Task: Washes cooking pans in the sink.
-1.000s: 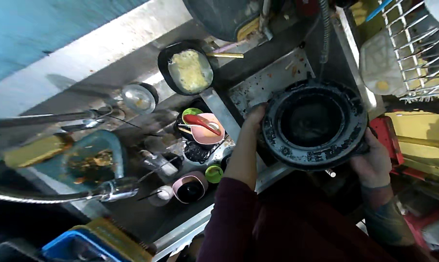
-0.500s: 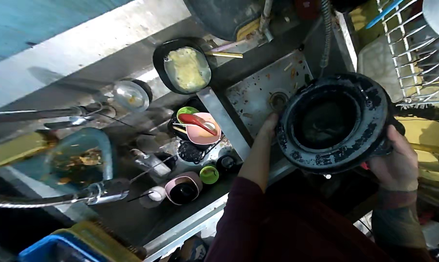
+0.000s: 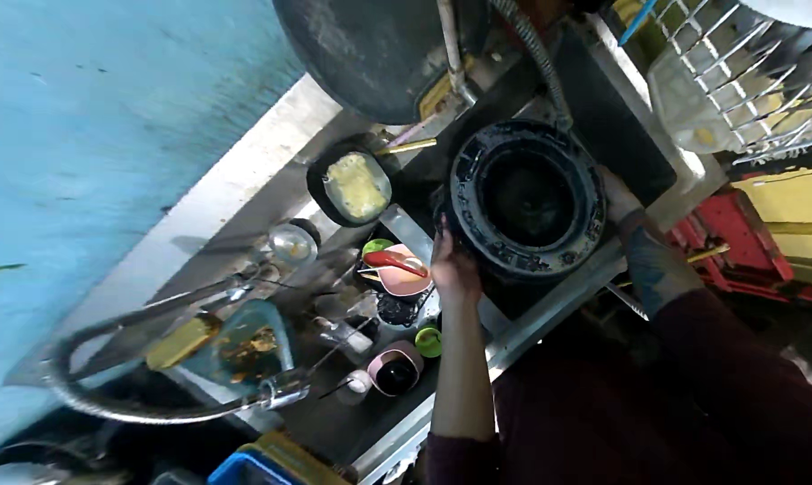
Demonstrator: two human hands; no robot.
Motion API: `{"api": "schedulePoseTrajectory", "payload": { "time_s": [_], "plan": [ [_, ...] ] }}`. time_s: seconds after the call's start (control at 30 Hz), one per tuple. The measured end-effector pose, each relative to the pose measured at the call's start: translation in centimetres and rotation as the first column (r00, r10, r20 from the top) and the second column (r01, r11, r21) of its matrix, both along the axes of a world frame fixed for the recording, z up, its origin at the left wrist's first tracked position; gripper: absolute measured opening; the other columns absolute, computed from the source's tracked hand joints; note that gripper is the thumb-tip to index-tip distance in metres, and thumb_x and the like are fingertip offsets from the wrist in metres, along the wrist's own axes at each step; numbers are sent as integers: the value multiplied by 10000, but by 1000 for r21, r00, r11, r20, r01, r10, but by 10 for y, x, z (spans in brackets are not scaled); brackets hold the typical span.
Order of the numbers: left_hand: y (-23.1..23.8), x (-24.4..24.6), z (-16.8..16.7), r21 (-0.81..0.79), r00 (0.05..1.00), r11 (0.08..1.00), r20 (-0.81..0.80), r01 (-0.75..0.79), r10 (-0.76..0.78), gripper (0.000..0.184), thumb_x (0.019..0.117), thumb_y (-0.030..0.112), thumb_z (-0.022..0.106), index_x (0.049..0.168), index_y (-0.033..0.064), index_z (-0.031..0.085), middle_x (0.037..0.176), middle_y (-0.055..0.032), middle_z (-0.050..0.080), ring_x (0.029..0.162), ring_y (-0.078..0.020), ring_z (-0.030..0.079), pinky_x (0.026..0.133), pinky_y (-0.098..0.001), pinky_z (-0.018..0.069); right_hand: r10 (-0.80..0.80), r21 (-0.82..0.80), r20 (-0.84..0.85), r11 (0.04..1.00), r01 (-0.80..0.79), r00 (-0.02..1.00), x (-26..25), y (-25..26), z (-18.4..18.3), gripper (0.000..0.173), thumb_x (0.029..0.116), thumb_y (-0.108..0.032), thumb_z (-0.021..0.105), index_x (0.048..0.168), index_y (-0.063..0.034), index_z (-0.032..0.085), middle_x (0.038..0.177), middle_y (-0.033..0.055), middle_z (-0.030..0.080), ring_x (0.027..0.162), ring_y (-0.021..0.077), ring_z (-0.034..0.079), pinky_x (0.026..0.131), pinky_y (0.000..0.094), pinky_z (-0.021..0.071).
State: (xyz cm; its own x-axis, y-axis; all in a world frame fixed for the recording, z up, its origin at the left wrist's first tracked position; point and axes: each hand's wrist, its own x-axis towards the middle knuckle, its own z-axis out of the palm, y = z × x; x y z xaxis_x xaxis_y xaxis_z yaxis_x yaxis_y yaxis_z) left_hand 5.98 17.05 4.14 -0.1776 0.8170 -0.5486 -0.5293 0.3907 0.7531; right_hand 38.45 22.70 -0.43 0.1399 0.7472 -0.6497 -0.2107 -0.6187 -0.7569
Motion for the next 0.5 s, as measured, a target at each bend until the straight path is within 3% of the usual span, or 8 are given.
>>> {"api": "schedulePoseTrajectory", "payload": {
  "time_s": [0.03,0.07,0.13,0.17,0.23,0.33,0.43,0.5],
  "plan": [
    [-1,-7,8,2,999,1000,43,4,-4,388,1072,365,406,1381,223,591,1291,8,664,1147,-143,639,922,-406,558,-6,25,-43,1000,7,999,5,5,-39,505,1098,-390,420,1475,-57,468,1309,149,646,1127,221,665,882,379,597],
    [1,-14,13,4,998,1000,58,11,-11,352,1046,390,392,1233,238,647,1160,28,694,1031,-129,664,823,-390,574,-60,-69,-59,996,56,996,4,16,-55,516,1060,-480,485,1433,-126,534,1240,89,683,1075,190,676,865,390,598],
    [10,-25,18,21,997,999,67,32,-33,365,1049,368,336,1105,189,650,1061,1,702,975,-155,672,813,-426,575,-63,-200,-50,978,52,997,-2,33,-58,499,1039,-542,492,1386,-194,573,1178,33,694,1036,160,674,863,399,593],
    [15,-31,19,30,995,996,63,81,-83,409,1070,388,304,1115,178,652,1063,-3,707,985,-150,675,844,-423,575,-33,-215,-56,976,20,998,-3,38,-58,491,1033,-546,498,1379,-208,579,1173,21,697,1034,154,677,860,398,596],
    [25,-38,23,-5,980,980,-1,201,-201,508,1096,494,257,1204,204,660,1065,17,725,929,-111,696,773,-356,606,38,-221,-81,974,-55,996,-1,48,-65,491,1019,-521,534,1391,-204,572,1186,28,692,1043,166,674,863,414,595],
    [34,-35,37,-181,916,938,-225,296,-332,552,1038,650,348,1320,264,624,1102,26,733,920,-108,711,735,-356,618,163,-208,-107,961,-183,981,-9,57,-53,413,1064,-480,466,1369,-218,561,1129,17,683,969,144,672,798,373,593],
    [39,-17,43,-147,826,945,-458,294,-328,514,1056,594,380,1158,168,648,962,0,713,856,-111,701,754,-354,616,224,-140,64,967,-214,972,-15,65,-74,481,1068,-479,478,1464,-210,526,1370,56,620,1216,189,618,992,452,550],
    [43,-6,28,-49,823,960,-505,274,-261,465,1101,459,377,1046,91,655,885,-40,705,821,-147,703,759,-389,621,91,-36,269,996,-84,959,-19,70,-89,430,1050,-396,560,1404,-152,576,1368,119,614,1231,243,615,1013,481,540]
  ]
}}
